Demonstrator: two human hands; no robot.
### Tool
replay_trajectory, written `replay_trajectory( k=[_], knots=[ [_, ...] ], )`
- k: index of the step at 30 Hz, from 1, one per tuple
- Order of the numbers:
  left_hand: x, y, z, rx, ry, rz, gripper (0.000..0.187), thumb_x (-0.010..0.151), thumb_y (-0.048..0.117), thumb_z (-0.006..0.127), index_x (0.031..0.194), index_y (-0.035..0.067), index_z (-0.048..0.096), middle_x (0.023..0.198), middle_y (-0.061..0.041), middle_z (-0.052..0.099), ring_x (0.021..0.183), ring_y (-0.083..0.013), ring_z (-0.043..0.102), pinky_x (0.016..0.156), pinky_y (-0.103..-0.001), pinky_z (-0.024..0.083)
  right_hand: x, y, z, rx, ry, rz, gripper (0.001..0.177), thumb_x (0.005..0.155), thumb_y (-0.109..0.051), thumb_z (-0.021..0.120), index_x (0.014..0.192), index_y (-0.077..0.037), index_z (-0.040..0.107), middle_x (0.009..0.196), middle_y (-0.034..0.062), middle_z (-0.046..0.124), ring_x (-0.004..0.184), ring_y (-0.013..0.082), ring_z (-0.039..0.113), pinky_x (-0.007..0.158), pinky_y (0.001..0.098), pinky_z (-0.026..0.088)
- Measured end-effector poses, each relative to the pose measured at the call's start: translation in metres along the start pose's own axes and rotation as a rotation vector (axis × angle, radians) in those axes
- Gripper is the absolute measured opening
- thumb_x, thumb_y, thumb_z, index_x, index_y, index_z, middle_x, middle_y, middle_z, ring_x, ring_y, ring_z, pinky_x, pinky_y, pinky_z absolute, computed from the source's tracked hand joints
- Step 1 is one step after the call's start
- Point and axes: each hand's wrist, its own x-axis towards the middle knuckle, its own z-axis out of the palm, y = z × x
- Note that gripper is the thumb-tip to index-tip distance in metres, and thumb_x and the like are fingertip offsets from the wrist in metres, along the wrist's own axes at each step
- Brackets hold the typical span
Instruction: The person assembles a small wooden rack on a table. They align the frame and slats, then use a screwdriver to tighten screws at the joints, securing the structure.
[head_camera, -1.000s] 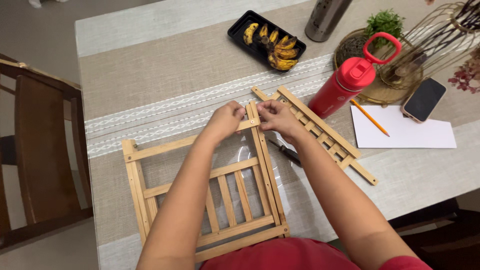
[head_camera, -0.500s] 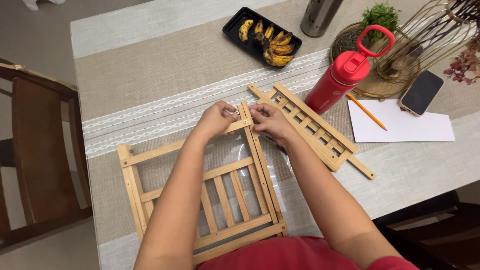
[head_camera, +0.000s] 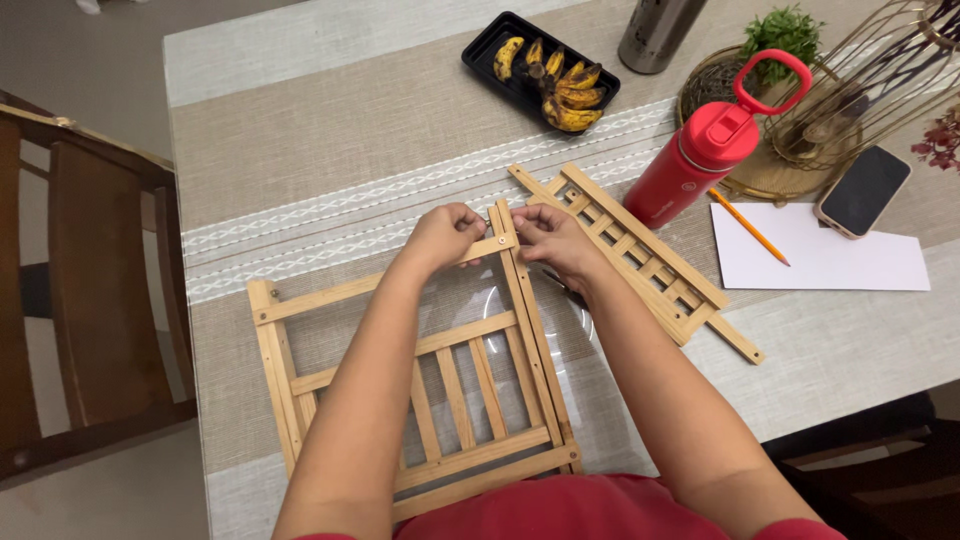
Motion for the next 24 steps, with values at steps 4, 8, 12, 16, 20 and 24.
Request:
replay_trajectory(
  k=[4, 8, 12, 16, 20, 24],
  knots=[
    [0.001, -0.002, 0.0, -0.087, -0.013, 0.055, 0.019, 0.092, 0.012, 0.071, 0.106, 0.0, 0.069, 0.086, -0.007, 0.072, 0.061, -0.0159, 0.074, 0.054, -0.029, 0.061, -0.003, -0.002, -0.002, 0.016, -0.015, -0.006, 0.026, 0.098, -0.016, 0.067, 0.12, -0.001, 0.066, 0.103, 0.0047, 0.07, 0.083, 0.01, 0.068, 0.07, 0.0232, 0.058],
    [-0.001, -0.001, -0.002, -0.103, -0.018, 0.049, 0.021, 0.09, 0.013, 0.075, 0.105, -0.002, 0.071, 0.083, -0.008, 0.073, 0.061, -0.0168, 0.074, 0.054, -0.029, 0.06, -0.005, -0.005, 0.0, 0.0, -0.007, -0.005, 0.026, 0.098, -0.016, 0.067, 0.12, -0.001, 0.066, 0.104, 0.0045, 0.071, 0.085, 0.0097, 0.068, 0.071, 0.0234, 0.059],
    [-0.006, 0.005, 0.0, -0.035, 0.006, -0.013, 0.023, 0.097, 0.021, 0.07, 0.105, 0.0, 0.073, 0.08, -0.007, 0.074, 0.061, -0.0161, 0.073, 0.053, -0.026, 0.057, -0.006, -0.007, 0.003, -0.004, 0.0, 0.016, 0.026, 0.098, -0.016, 0.066, 0.12, -0.001, 0.066, 0.103, 0.005, 0.069, 0.082, 0.0106, 0.068, 0.069, 0.0246, 0.059],
    [-0.012, 0.007, -0.003, -0.097, 0.012, 0.031, 0.023, 0.092, 0.016, 0.072, 0.108, 0.001, 0.068, 0.085, -0.005, 0.071, 0.06, -0.0161, 0.074, 0.051, -0.028, 0.06, -0.01, -0.008, 0.004, -0.028, -0.016, 0.004, 0.026, 0.099, -0.016, 0.066, 0.12, -0.002, 0.066, 0.104, 0.0049, 0.07, 0.083, 0.0102, 0.067, 0.069, 0.0243, 0.058],
    [-0.015, 0.009, -0.005, -0.053, 0.0, 0.028, 0.025, 0.094, 0.018, 0.071, 0.109, -0.001, 0.07, 0.088, -0.009, 0.074, 0.063, -0.0161, 0.074, 0.053, -0.028, 0.06, -0.01, -0.01, 0.005, -0.035, -0.024, -0.005, 0.025, 0.098, -0.013, 0.066, 0.12, -0.001, 0.065, 0.105, 0.0049, 0.07, 0.085, 0.0102, 0.068, 0.071, 0.0244, 0.059],
    [-0.014, 0.009, -0.002, 0.017, 0.025, -0.042, 0.031, 0.104, 0.029, 0.062, 0.109, -0.001, 0.073, 0.085, -0.012, 0.076, 0.063, -0.0175, 0.075, 0.054, -0.027, 0.058, -0.011, -0.009, 0.005, -0.029, -0.036, -0.02, 0.023, 0.099, -0.012, 0.066, 0.119, -0.001, 0.065, 0.105, 0.0047, 0.07, 0.087, 0.0097, 0.068, 0.071, 0.0242, 0.059]
  ],
)
